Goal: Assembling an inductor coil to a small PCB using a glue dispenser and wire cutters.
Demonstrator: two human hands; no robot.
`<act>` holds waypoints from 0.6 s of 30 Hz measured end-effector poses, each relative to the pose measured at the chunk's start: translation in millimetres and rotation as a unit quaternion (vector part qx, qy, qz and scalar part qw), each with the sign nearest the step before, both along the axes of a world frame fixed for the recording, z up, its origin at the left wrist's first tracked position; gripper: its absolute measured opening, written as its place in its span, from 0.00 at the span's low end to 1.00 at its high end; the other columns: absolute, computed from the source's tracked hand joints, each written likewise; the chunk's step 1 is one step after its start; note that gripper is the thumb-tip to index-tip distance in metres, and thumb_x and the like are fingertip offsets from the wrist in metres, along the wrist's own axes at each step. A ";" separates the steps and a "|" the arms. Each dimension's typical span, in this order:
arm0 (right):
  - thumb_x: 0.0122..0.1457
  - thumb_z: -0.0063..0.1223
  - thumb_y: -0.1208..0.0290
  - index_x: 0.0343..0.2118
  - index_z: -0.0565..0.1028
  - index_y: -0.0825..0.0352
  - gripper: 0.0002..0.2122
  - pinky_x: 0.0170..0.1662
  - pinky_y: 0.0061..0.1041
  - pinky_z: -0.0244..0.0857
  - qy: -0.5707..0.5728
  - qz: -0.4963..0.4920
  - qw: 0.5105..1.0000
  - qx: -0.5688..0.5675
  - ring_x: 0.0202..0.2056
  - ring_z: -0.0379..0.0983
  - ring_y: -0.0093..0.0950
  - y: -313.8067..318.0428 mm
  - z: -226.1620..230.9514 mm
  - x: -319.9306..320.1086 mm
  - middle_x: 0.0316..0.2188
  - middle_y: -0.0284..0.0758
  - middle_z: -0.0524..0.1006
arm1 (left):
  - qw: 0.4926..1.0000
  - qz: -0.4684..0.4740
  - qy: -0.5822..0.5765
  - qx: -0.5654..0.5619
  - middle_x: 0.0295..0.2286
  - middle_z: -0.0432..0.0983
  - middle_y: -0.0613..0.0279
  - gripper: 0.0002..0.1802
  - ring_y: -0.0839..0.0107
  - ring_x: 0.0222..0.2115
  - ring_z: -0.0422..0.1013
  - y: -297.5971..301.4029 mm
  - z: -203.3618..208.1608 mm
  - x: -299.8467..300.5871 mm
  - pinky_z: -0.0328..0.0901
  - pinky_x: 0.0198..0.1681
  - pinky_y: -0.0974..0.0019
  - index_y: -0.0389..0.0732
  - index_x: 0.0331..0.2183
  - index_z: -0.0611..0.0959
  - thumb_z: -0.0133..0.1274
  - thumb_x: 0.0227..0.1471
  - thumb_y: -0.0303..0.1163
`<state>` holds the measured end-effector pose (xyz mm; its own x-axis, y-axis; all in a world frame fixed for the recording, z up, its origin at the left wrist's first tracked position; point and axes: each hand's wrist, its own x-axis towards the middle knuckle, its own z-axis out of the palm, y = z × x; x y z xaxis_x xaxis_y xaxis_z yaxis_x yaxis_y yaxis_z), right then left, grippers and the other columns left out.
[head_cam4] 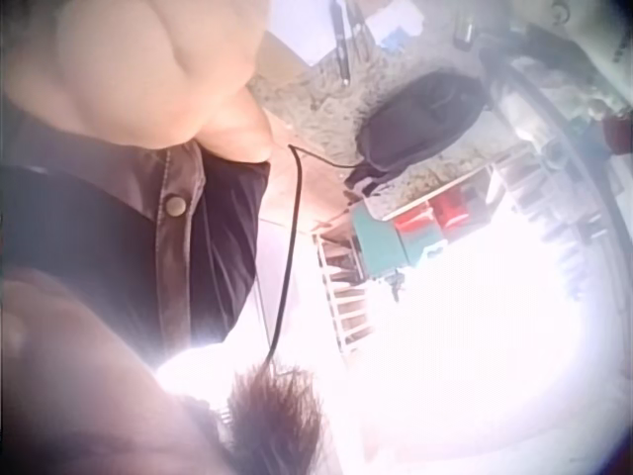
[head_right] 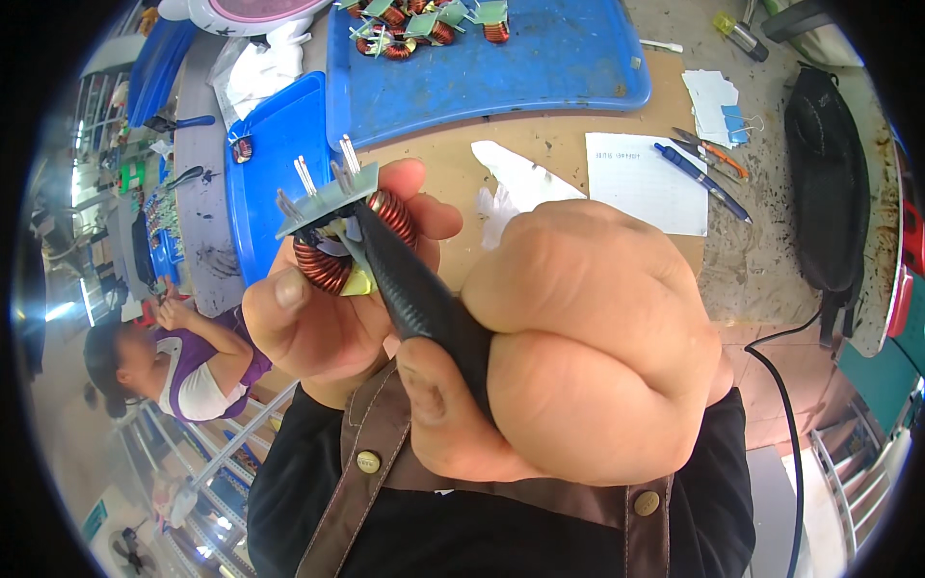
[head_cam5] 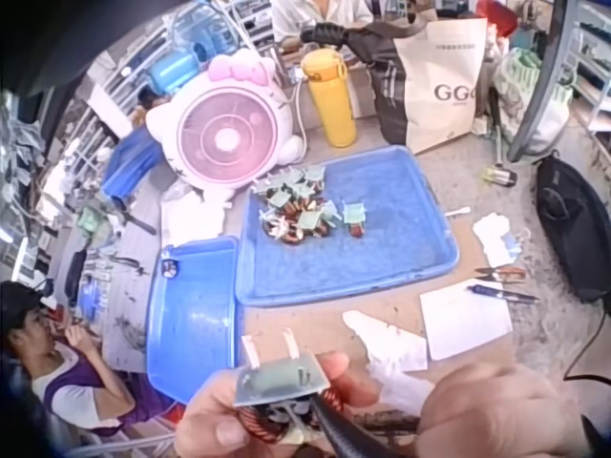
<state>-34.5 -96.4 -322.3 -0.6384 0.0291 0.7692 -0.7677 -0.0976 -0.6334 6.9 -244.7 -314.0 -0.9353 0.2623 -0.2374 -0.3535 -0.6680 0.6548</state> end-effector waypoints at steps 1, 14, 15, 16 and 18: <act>0.45 0.43 0.77 0.13 0.55 0.69 0.11 0.09 0.20 0.39 0.000 -0.001 1.000 0.001 0.09 0.49 0.20 0.5 0.5 -0.1 0.10 0.37 0.59 | 1.000 -0.002 0.001 0.004 0.44 0.57 0.26 0.42 0.52 0.47 0.62 -0.1 -0.7 0.0 0.58 0.51 0.63 0.21 0.50 0.52 0.48 0.41 0.40; 0.45 0.43 0.77 0.14 0.55 0.70 0.11 0.09 0.20 0.39 -0.001 -0.004 1.000 0.016 0.09 0.48 0.20 2.1 0.7 0.4 0.10 0.37 0.59 | 0.994 -0.055 -0.015 0.096 0.47 0.53 0.26 0.43 0.50 0.50 0.57 -5.3 -6.8 -1.6 0.57 0.51 0.57 0.22 0.52 0.45 0.45 0.42 0.38; 0.45 0.43 0.77 0.14 0.55 0.70 0.11 0.09 0.20 0.39 -0.007 -0.008 1.000 0.013 0.09 0.48 0.20 2.1 1.3 0.3 0.10 0.37 0.59 | 0.994 -0.052 -0.019 0.093 0.47 0.52 0.26 0.43 0.50 0.50 0.56 -6.4 -7.2 -0.7 0.57 0.52 0.57 0.22 0.52 0.45 0.45 0.42 0.38; 0.45 0.43 0.77 0.14 0.55 0.70 0.11 0.09 0.20 0.39 -0.007 -0.008 1.000 0.013 0.09 0.48 0.20 2.4 1.5 0.1 0.10 0.37 0.59 | 0.995 -0.049 -0.022 0.089 0.47 0.52 0.26 0.43 0.50 0.50 0.56 -7.0 -7.3 -0.3 0.57 0.52 0.57 0.21 0.52 0.45 0.45 0.42 0.38; 0.45 0.43 0.77 0.13 0.55 0.70 0.11 0.09 0.20 0.39 -0.004 -0.005 1.000 0.013 0.09 0.48 0.20 2.9 1.6 -0.3 0.10 0.37 0.59 | 0.994 -0.054 -0.020 0.096 0.47 0.52 0.26 0.43 0.49 0.51 0.56 -6.6 -7.6 -1.2 0.56 0.52 0.57 0.21 0.52 0.45 0.45 0.42 0.37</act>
<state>-34.8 -93.5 -320.7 -0.6439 0.0152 0.7650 -0.7637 -0.0743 -0.6413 5.7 -251.3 -321.5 -0.8900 0.4043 -0.2107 -0.4534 -0.7358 0.5030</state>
